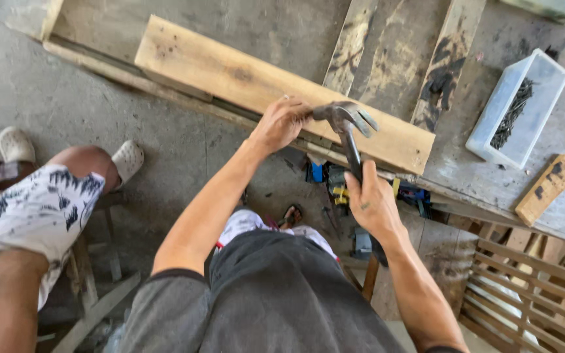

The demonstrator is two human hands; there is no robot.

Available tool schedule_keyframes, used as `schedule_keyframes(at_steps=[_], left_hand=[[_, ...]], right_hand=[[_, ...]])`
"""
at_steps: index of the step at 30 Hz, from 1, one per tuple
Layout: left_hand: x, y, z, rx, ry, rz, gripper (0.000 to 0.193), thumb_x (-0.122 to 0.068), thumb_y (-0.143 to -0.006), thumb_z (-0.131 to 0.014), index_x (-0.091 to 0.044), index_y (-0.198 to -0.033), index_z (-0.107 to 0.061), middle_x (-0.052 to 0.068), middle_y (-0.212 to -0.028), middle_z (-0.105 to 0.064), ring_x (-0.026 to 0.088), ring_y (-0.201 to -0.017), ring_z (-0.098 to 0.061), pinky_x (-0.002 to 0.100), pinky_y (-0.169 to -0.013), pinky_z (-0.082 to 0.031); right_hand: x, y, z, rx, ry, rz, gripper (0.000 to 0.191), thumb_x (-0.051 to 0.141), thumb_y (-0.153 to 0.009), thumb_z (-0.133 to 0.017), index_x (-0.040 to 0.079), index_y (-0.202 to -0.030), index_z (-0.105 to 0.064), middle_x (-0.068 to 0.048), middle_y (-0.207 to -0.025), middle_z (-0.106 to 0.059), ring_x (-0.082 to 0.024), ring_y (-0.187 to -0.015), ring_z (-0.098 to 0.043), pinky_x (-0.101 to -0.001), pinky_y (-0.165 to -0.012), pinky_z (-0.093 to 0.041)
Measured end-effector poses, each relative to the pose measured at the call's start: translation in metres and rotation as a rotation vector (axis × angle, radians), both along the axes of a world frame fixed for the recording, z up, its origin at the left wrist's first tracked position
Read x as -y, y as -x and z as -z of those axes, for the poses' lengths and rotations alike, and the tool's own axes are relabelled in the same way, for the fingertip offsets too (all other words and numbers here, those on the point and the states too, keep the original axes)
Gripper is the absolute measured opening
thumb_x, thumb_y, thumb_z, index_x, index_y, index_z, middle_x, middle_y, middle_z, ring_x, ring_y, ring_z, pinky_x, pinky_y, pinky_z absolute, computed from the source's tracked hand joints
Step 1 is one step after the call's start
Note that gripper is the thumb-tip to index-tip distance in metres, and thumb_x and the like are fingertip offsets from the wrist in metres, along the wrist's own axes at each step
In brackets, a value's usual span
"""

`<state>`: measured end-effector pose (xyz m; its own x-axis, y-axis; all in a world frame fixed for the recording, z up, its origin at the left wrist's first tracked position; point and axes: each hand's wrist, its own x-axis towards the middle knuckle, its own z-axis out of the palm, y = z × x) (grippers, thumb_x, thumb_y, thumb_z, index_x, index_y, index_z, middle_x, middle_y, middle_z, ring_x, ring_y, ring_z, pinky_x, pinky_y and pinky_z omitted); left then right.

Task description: The person hammers nails into a wooden plank on a workbench, then joins it to a smaller block and continues hammering. The person repositions the plank and repeats the nailing process multiple times.

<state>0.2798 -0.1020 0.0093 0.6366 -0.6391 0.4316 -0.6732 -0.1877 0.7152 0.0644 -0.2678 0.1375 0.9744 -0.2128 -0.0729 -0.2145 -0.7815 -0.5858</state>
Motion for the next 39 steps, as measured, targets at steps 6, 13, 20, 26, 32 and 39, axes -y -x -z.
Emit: schedule_keyframes(at_steps=[6, 13, 20, 26, 32, 39], left_hand=[[-0.006, -0.004, -0.012, -0.080, -0.002, 0.114, 0.019, -0.003, -0.094, -0.070, -0.003, -0.112, -0.076, 0.014, -0.102, -0.075, 0.034, -0.100, -0.068, 0.044, -0.090, -0.053], [-0.016, -0.050, -0.039, 0.212, -0.498, 0.138, 0.112, -0.038, -0.061, -0.093, 0.003, -0.149, -0.036, 0.027, -0.156, -0.032, 0.044, -0.145, -0.032, 0.058, -0.117, -0.027], [-0.010, -0.068, -0.041, 0.192, -1.003, 0.152, 0.141, -0.072, -0.052, -0.088, -0.008, -0.158, -0.023, 0.015, -0.155, -0.035, 0.033, -0.144, -0.032, 0.058, -0.120, -0.018], [-0.014, -0.068, -0.046, 0.203, -0.958, 0.138, 0.130, -0.058, -0.050, -0.088, -0.006, -0.153, -0.029, 0.014, -0.145, -0.041, 0.031, -0.138, -0.035, 0.057, -0.116, -0.022], [-0.016, -0.063, -0.047, 0.178, -0.921, 0.160, 0.126, -0.053, -0.050, -0.088, -0.005, -0.152, -0.033, 0.013, -0.141, -0.044, 0.031, -0.135, -0.038, 0.057, -0.115, -0.024], [-0.012, -0.067, -0.060, 0.180, -1.062, 0.185, 0.130, -0.064, -0.055, -0.087, -0.005, -0.154, -0.026, 0.013, -0.144, -0.040, 0.029, -0.136, -0.035, 0.059, -0.115, -0.023]], right_hand=[[0.009, 0.008, 0.023, -0.100, -0.064, 0.097, 0.026, 0.023, -0.104, -0.055, 0.001, -0.106, -0.041, -0.027, -0.070, -0.063, -0.046, -0.057, -0.064, -0.0538, -0.051, -0.047], [0.014, 0.008, 0.041, -0.113, 0.110, 0.051, 0.029, 0.022, -0.105, -0.058, 0.000, -0.101, -0.040, -0.031, -0.067, -0.061, -0.054, -0.068, -0.063, -0.0581, -0.056, -0.046], [0.006, 0.007, 0.029, -0.163, -0.115, 0.185, 0.024, 0.023, -0.105, -0.058, 0.003, -0.105, -0.045, -0.020, -0.067, -0.066, -0.034, -0.055, -0.067, -0.0472, -0.049, -0.049], [-0.001, 0.030, -0.041, 0.492, -0.183, 0.113, 0.022, 0.024, -0.111, -0.051, 0.004, -0.121, -0.045, -0.008, -0.081, -0.065, -0.014, -0.063, -0.065, -0.0294, -0.053, -0.056], [-0.008, -0.006, -0.012, 0.016, 0.026, 0.114, 0.028, 0.027, -0.109, -0.055, 0.002, -0.117, -0.048, -0.012, -0.078, -0.065, -0.019, -0.060, -0.062, -0.0349, -0.051, -0.052], [0.011, 0.016, -0.024, 0.260, -0.271, 0.281, 0.024, 0.026, -0.107, -0.054, 0.003, -0.115, -0.057, -0.008, -0.077, -0.069, -0.016, -0.058, -0.067, -0.0317, -0.051, -0.056]])
